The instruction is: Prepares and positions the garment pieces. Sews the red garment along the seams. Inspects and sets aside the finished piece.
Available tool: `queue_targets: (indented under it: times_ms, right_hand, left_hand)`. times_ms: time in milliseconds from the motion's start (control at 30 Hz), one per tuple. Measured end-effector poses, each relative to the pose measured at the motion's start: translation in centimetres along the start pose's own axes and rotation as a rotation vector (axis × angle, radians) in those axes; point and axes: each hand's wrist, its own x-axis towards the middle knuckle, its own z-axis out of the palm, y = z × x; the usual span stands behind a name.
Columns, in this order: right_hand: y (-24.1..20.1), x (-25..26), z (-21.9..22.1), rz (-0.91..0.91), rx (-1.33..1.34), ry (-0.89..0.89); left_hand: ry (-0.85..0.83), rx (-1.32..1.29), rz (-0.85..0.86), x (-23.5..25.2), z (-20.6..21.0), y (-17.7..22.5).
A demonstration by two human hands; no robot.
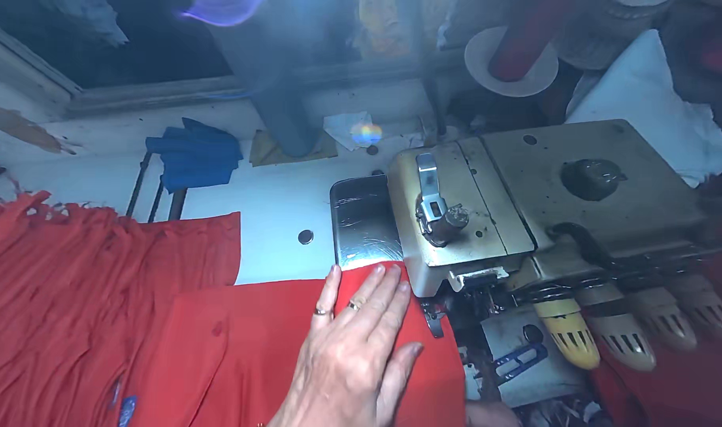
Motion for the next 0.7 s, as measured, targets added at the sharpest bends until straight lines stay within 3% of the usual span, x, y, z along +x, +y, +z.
queue_targets:
  times_ms: [433, 600, 700]
  right_hand:
    - [-4.6, 4.4, 2.4, -0.039, 0.104, 0.217]
    - [-3.1, 4.5, 1.7, -0.172, 0.003, 0.137]
    - [-3.0, 2.9, 1.5, -0.156, -0.177, 0.109]
  left_hand:
    - [0.017, 0.114, 0.045, 7.2, 0.0, -6.2]
    - [0.007, 0.080, 0.014, 7.8, -0.2, -6.1]
    - [0.038, 0.121, -0.054, 7.1, -0.3, -5.6]
